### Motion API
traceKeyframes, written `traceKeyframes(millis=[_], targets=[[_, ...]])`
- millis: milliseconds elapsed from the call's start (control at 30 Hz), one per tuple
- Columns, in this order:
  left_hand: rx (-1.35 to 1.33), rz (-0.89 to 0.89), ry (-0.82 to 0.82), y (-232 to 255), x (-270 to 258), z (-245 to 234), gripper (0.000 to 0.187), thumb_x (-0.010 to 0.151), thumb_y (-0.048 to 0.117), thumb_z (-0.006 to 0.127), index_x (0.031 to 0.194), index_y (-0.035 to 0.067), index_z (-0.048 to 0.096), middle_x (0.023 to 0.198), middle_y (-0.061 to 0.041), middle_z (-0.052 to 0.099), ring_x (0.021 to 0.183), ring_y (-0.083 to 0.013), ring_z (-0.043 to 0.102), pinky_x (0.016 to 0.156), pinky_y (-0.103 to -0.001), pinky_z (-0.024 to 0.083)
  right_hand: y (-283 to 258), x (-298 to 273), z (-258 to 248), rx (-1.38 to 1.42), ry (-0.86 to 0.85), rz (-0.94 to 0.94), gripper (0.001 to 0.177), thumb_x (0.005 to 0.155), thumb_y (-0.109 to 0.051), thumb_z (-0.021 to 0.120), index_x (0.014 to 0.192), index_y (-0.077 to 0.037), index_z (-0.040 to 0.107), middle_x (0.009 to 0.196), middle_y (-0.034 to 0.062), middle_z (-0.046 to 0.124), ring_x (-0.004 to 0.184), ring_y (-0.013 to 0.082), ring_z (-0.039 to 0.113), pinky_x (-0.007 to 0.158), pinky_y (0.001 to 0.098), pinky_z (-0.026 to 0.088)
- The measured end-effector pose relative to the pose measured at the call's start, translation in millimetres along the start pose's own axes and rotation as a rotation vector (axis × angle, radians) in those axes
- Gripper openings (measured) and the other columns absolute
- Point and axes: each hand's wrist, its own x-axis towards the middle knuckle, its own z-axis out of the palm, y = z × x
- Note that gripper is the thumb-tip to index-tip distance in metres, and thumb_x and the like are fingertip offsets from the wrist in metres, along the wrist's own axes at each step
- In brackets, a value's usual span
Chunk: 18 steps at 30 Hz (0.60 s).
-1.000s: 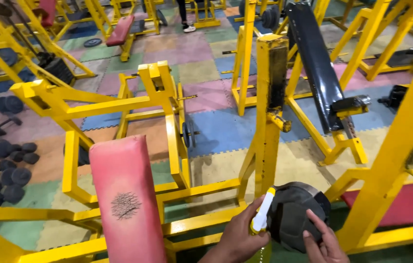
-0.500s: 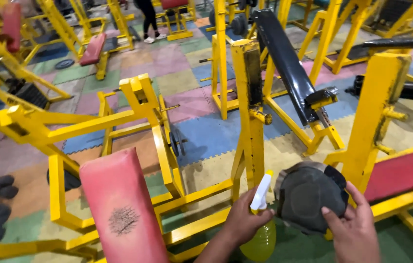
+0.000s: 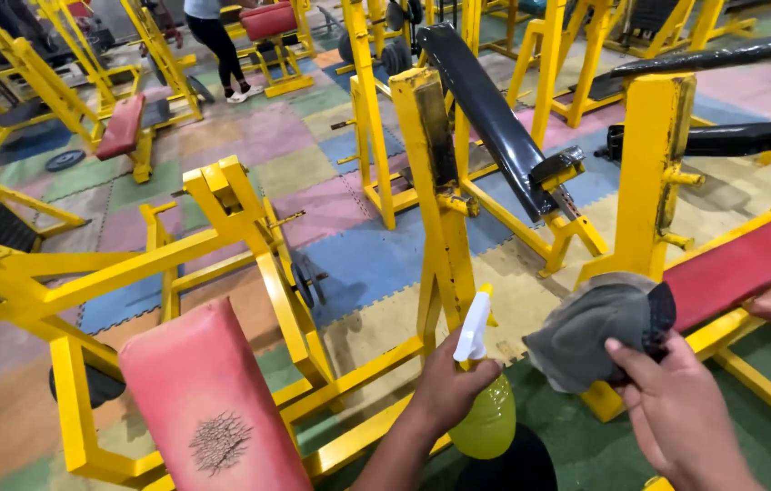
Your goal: Wiping down a yellow weight machine and its bench pad with a cleaning spray and cloth in a gym.
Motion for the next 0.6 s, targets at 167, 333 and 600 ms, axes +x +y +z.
traceKeyframes(millis=[167, 333, 600], targets=[[-0.054, 0.017, -0.014, -4.3, 7.7, -3.1, 0.054, 0.08, 0.024, 0.067, 0.131, 0.005, 0.064, 0.094, -0.008, 0.066, 0.08, -0.018, 0.059, 0.072, -0.031, 0.05, 12.5, 12.3, 0.5, 0.026, 0.016, -0.03, 0.036, 0.1, 0.011, 0.041, 0.136, 0.005, 0.047, 0.132, 0.0187, 0.058, 0.118, 0.0276, 0.054, 0.103, 0.039, 0.042], [-0.112, -0.016, -0.014, -11.2, 33.0, -7.8, 0.051, 0.081, 0.021, 0.067, 0.13, 0.01, 0.067, 0.084, -0.002, 0.061, 0.071, -0.0133, 0.053, 0.065, -0.026, 0.045, 22.4, 47.5, 4.2, 0.042, -0.03, -0.122, 0.033, 0.1, 0.009, 0.045, 0.132, 0.004, 0.051, 0.126, 0.018, 0.061, 0.108, 0.0268, 0.056, 0.093, 0.0379, 0.044], [-0.106, -0.017, 0.028, -20.5, 73.7, -48.0, 0.047, 0.082, 0.02, 0.074, 0.128, 0.008, 0.067, 0.085, 0.0, 0.065, 0.072, -0.0103, 0.057, 0.066, -0.025, 0.049, 5.5, 97.9, 74.1, -0.238, 0.06, -0.271, 0.037, 0.102, -0.008, 0.052, 0.137, 0.003, 0.049, 0.13, 0.0163, 0.06, 0.112, 0.0224, 0.053, 0.099, 0.0334, 0.04]])
